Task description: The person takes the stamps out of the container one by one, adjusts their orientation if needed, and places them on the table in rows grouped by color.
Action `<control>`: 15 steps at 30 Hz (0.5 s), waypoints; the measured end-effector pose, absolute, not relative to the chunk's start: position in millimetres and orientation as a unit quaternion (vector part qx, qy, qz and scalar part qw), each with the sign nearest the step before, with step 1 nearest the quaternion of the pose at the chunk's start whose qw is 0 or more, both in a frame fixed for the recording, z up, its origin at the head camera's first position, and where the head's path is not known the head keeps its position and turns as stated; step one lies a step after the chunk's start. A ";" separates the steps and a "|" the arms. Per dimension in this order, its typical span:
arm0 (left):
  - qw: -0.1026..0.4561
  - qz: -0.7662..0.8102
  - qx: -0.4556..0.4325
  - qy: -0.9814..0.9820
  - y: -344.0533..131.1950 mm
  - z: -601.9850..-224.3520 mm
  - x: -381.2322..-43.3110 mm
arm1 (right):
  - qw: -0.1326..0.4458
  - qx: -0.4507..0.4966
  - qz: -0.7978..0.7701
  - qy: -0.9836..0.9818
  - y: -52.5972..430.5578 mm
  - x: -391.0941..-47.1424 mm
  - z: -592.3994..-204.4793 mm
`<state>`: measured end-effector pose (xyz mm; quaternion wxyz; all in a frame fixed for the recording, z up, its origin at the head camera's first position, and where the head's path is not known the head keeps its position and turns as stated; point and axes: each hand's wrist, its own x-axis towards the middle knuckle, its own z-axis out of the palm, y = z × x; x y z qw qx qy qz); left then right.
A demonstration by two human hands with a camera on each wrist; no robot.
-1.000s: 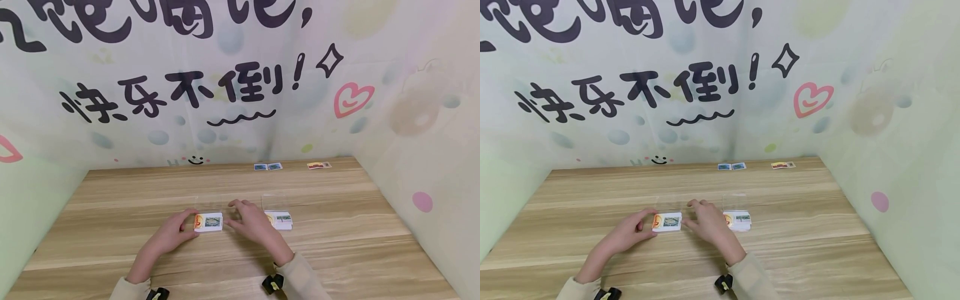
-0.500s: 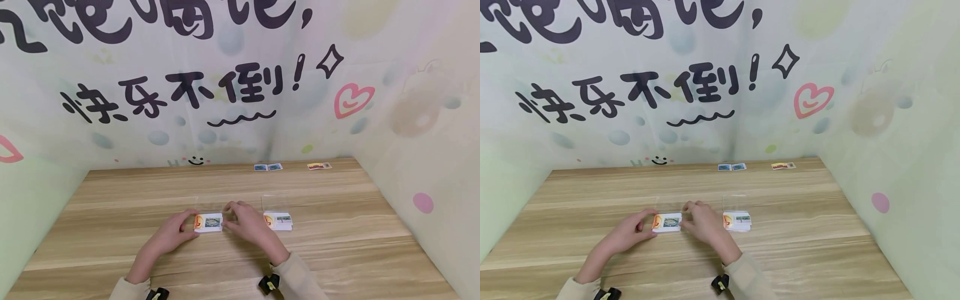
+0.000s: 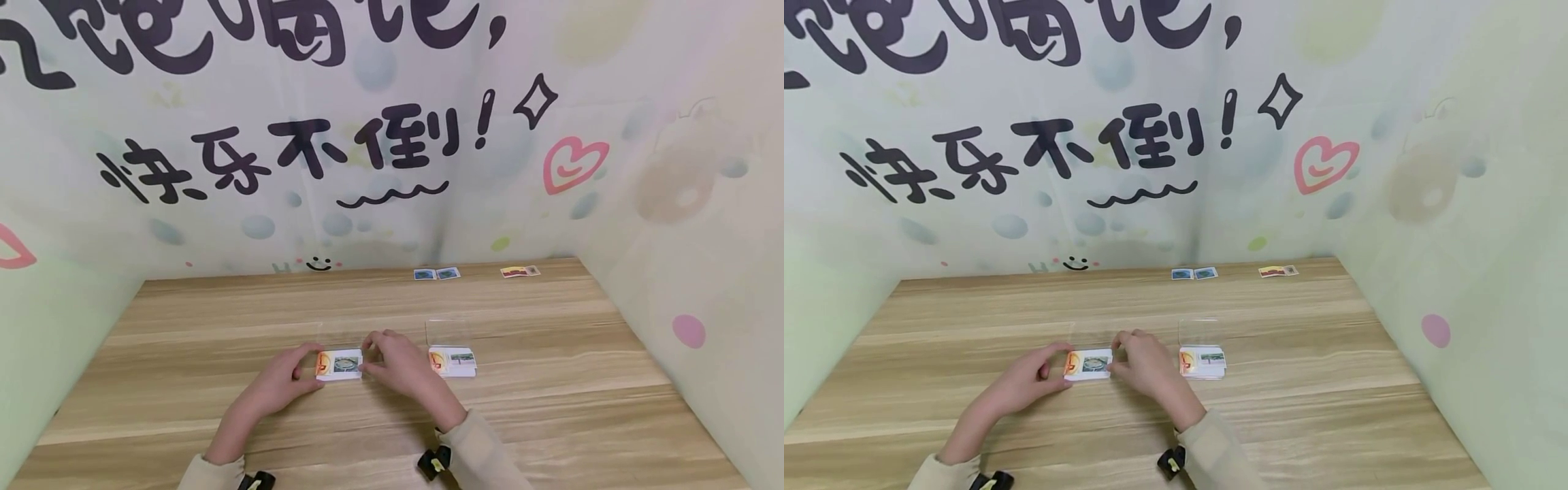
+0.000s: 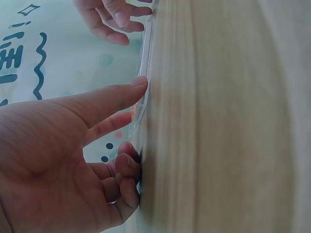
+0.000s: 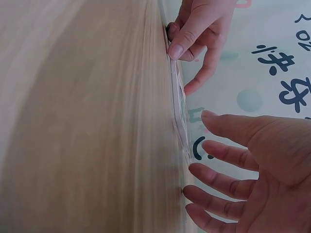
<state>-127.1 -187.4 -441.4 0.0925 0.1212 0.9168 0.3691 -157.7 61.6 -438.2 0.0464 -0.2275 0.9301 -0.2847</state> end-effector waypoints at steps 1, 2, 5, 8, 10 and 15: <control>0.093 0.369 0.120 0.917 -187.5 -441.5 -127.3 | 0.047 -0.227 -0.284 0.930 61.1 -157.9 -438.4; 0.094 0.368 0.118 0.917 -187.7 -441.5 -127.5 | 0.049 -0.226 -0.284 0.931 60.6 -158.0 -438.2; 0.095 0.367 0.116 0.918 -188.0 -442.1 -128.3 | 0.056 -0.225 -0.288 0.929 58.9 -158.2 -437.9; 0.093 0.368 0.121 0.917 -188.2 -442.5 -128.3 | 0.058 -0.227 -0.292 0.927 57.8 -158.1 -437.9; 0.092 0.369 0.123 0.916 -188.3 -443.0 -128.3 | 0.058 -0.227 -0.293 0.927 57.3 -158.2 -438.5; 0.094 0.368 0.120 0.917 -187.8 -443.1 -129.0 | 0.056 -0.229 -0.292 0.927 56.7 -159.0 -439.9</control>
